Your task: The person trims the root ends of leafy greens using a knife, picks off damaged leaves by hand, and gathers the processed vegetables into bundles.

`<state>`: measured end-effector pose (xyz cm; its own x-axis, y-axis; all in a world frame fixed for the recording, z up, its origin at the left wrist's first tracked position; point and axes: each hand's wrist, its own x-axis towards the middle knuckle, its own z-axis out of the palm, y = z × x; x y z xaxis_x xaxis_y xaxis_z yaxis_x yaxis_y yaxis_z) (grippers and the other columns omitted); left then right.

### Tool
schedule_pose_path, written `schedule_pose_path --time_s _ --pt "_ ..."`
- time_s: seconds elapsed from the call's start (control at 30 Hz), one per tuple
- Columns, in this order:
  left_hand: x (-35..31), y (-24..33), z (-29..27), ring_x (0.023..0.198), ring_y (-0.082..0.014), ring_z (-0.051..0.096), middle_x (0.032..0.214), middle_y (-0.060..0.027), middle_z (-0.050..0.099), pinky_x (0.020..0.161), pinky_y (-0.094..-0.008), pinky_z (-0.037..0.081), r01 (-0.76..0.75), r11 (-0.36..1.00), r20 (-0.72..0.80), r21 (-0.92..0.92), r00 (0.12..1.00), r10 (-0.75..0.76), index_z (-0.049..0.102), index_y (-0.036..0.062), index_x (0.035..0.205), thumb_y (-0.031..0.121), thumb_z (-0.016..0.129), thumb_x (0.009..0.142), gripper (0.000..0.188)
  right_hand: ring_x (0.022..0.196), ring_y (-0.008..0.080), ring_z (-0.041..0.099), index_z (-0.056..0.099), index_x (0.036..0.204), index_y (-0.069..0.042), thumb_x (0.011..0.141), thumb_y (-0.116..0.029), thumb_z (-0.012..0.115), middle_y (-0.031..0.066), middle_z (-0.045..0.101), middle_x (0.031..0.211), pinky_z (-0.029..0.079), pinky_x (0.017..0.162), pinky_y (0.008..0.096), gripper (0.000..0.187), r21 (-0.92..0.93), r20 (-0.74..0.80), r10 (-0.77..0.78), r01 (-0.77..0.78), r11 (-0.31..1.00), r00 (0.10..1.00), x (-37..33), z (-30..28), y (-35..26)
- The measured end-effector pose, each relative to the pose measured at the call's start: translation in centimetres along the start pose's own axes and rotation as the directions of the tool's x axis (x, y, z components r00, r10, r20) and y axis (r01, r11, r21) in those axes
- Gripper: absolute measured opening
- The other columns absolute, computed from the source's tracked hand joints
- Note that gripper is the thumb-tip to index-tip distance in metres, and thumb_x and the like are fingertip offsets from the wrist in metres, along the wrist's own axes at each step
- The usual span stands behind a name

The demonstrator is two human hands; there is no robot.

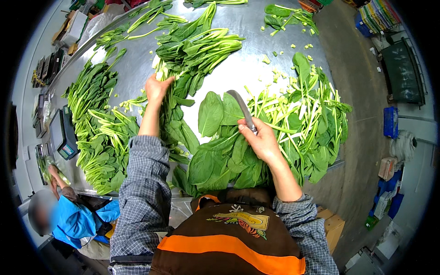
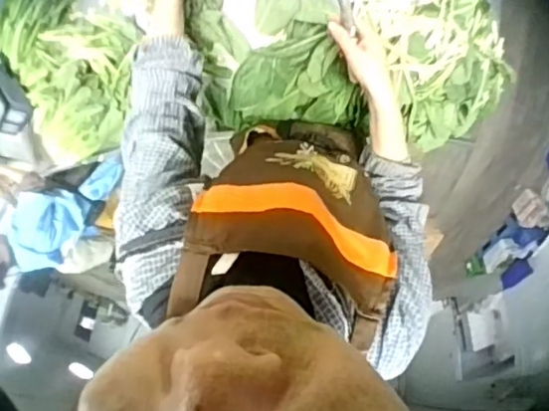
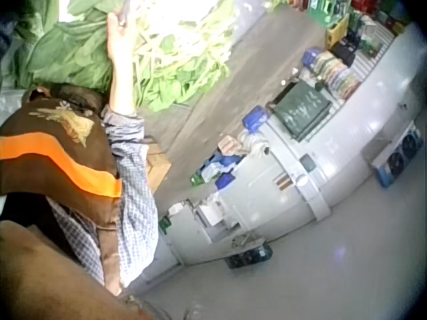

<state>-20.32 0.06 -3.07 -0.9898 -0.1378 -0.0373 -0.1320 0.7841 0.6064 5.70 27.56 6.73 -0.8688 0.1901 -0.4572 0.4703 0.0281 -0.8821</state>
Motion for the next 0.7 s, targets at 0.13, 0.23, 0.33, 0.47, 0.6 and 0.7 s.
schedule_pose_path --time_s 0.13,0.23,0.33,0.47,0.6,0.7 --pt "3.2 -6.0 3.0 0.093 -0.0312 0.07 0.102 -0.0195 0.072 0.085 -0.0388 0.053 0.103 0.99 0.071 -0.095 0.993 -0.096 0.066 -0.0046 0.112 0.036 0.087 0.06 0.07 0.064 0.0035 0.049 0.067 0.109 -0.005 0.093 -0.019 0.067 -0.0058 0.059 0.076 0.039 0.056 0.0205 0.021 -0.101 -0.042 -0.06 0.055 0.993 0.997 -0.4 -1.1 1.0" --pt "0.9 -4.5 1.2 0.081 -0.022 0.07 0.096 -0.0144 0.072 0.075 -0.0341 0.055 0.232 0.881 0.286 -0.412 0.951 -0.116 0.066 -0.0028 0.109 0.022 0.084 0.068 0.051 0.065 0.0038 0.05 0.067 0.108 -0.005 0.093 -0.021 0.067 -0.0051 0.059 0.076 0.04 0.058 0.0206 0.022 -0.001 -0.077 0.078 -0.079 0.997 0.994 -1.1 -2.2 1.6" --pt "-5.9 1.6 -5.6 0.076 -0.0183 0.068 0.095 -0.0095 0.07 0.07 -0.0319 0.056 0.368 0.653 0.459 -0.662 0.888 -0.035 0.063 -0.0012 0.109 0.008 0.078 0.077 0.036 0.066 0.004 0.05 0.067 0.11 -0.005 0.096 -0.022 0.063 -0.0036 0.061 0.079 0.041 0.059 0.0202 0.022 -0.019 -0.049 0.041 -0.042 0.999 0.998 -1.2 -2.1 2.0" --pt "-11.7 4.5 -8.7 0.086 -0.0178 0.066 0.101 -0.0098 0.068 0.077 -0.0314 0.055 0.445 0.461 0.567 -0.768 0.807 0.166 0.061 -0.0031 0.115 0.006 0.076 0.075 0.043 0.068 0.0102 0.057 0.066 0.111 -0.004 0.099 -0.02 0.058 0.0012 0.066 0.085 0.046 0.062 0.027 0.022 -0.119 -0.021 -0.213 0.209 0.971 0.977 -0.7 -0.7 0.2" --pt "-16.2 6.8 -8.6 0.1 -0.022 0.064 0.114 -0.0126 0.065 0.092 -0.0327 0.051 0.623 0.263 0.676 -0.737 0.691 0.257 0.054 -0.0053 0.127 0.005 0.073 0.072 0.059 0.078 0.0288 0.06 0.067 0.105 -0.009 0.088 -0.011 0.065 0.0079 0.063 0.086 0.049 0.069 0.0373 0.017 -0.506 0.087 -0.672 0.614 0.606 0.736 0.2 0.4 -4.3" --pt "-17.9 7.2 -7.7 0.102 -0.0224 0.065 0.116 -0.0141 0.064 0.091 -0.0319 0.053 0.765 0.159 0.765 -0.624 0.555 0.327 0.051 -0.0066 0.13 0.002 0.068 0.074 0.06 0.08 0.028 0.06 0.066 0.102 -0.009 0.086 -0.01 0.066 0.0069 0.061 0.085 0.049 0.07 0.0382 0.016 -0.599 0.175 -0.734 0.663 0.449 0.656 0.0 0.3 -6.8"
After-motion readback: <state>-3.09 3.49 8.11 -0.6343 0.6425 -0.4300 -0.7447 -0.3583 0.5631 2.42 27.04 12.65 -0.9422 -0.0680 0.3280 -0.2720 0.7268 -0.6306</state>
